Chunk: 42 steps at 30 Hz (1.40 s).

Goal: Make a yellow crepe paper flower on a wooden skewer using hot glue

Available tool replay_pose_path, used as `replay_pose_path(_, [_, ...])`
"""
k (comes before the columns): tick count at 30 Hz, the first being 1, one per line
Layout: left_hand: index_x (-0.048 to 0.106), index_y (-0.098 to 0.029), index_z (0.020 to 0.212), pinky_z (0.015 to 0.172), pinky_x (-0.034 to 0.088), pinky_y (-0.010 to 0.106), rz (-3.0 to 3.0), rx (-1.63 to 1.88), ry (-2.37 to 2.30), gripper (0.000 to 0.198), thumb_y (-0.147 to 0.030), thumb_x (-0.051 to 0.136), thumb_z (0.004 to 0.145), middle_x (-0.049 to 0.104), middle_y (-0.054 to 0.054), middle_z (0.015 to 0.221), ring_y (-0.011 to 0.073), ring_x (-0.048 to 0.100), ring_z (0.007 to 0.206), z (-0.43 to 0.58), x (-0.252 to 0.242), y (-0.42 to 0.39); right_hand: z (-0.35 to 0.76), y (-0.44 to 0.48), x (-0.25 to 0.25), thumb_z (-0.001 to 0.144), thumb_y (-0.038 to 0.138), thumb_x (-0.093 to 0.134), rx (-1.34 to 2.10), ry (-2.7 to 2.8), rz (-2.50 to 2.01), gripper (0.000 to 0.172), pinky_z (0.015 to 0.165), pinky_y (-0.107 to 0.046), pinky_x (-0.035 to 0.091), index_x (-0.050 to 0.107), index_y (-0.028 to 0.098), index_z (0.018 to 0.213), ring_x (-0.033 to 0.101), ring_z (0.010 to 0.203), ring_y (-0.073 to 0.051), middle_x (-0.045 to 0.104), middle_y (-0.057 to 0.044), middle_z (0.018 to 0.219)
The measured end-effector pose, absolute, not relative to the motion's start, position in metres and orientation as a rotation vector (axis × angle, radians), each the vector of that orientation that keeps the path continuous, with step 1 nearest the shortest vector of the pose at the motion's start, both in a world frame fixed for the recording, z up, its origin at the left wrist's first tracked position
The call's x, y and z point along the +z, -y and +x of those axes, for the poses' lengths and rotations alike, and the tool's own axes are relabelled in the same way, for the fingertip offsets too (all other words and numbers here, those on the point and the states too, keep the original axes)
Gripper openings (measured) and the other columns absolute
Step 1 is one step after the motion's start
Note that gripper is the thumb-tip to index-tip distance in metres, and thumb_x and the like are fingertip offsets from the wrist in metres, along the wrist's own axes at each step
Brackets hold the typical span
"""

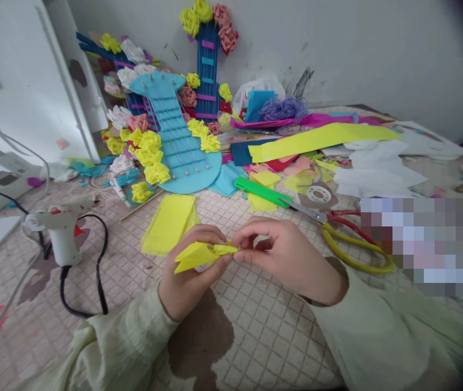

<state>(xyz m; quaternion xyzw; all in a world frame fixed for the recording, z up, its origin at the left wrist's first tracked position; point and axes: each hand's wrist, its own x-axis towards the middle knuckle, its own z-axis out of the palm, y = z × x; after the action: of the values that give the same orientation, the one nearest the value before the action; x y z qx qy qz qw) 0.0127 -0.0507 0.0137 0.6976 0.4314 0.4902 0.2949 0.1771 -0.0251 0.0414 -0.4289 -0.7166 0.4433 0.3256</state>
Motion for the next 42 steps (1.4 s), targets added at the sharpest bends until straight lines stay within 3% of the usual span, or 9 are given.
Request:
replay_pose_path(12, [0.052, -0.019, 0.082, 0.076, 0.044, 0.033, 1.813, 1.282, -1.15, 0.016, -0.014, 0.061, 0.069, 0.055, 0.003, 0.084, 0.0162, 0.054, 0.083, 0.01, 0.012, 0.052, 0.177, 0.024, 0.036, 0.059, 0.018, 0.069, 1.137, 1.824, -1.155, 0.027, 0.05, -0.02, 0.044, 0.053, 0.019, 0.08, 0.048, 0.054, -0.008, 0.046, 0.005, 0.061])
replay_pose_path(25, [0.058, -0.019, 0.082, 0.06, 0.049, 0.025, 1.16, 1.563, -1.168, 0.016, -0.031, 0.059, 0.071, 0.061, 0.002, 0.082, 0.0131, 0.058, 0.071, 0.0, 0.0, 0.034, 0.2, 0.007, 0.051, 0.068, 0.023, 0.063, 1.056, 2.023, -1.075, 0.013, 0.054, -0.021, 0.047, 0.061, 0.018, 0.08, 0.052, 0.061, -0.009, 0.054, 0.001, 0.068])
replay_pose_path(28, [0.056, -0.019, 0.087, 0.056, 0.049, 0.024, 1.287, 1.531, -1.184, 0.019, -0.029, 0.061, 0.071, 0.062, 0.002, 0.082, 0.0132, 0.059, 0.07, -0.002, 0.004, 0.037, 0.208, 0.005, 0.059, 0.071, 0.028, 0.062, 1.018, 2.067, -0.993, 0.014, 0.053, -0.021, 0.045, 0.061, 0.018, 0.081, 0.051, 0.065, -0.01, 0.054, -0.001, 0.074])
replay_pose_path(34, [0.055, -0.017, 0.083, 0.054, 0.047, 0.024, 1.985, 1.21, -1.157, 0.02, -0.023, 0.064, 0.067, 0.059, 0.003, 0.074, 0.0133, 0.056, 0.065, 0.005, 0.014, 0.05, 0.196, 0.014, 0.056, 0.064, 0.031, 0.068, 0.994, 2.013, -0.925, 0.03, 0.039, -0.018, 0.03, 0.061, 0.018, 0.09, 0.038, 0.052, -0.005, 0.051, 0.0, 0.076])
replay_pose_path(42, [0.052, -0.016, 0.097, 0.059, 0.047, 0.026, 2.304, 1.119, -1.164, 0.028, -0.021, 0.061, 0.07, 0.06, 0.006, 0.082, 0.0152, 0.057, 0.072, 0.008, 0.017, 0.053, 0.183, 0.02, 0.047, 0.067, 0.031, 0.065, 1.117, 2.015, -0.85, 0.019, 0.043, -0.018, 0.034, 0.061, 0.016, 0.079, 0.045, 0.059, -0.007, 0.053, -0.002, 0.081])
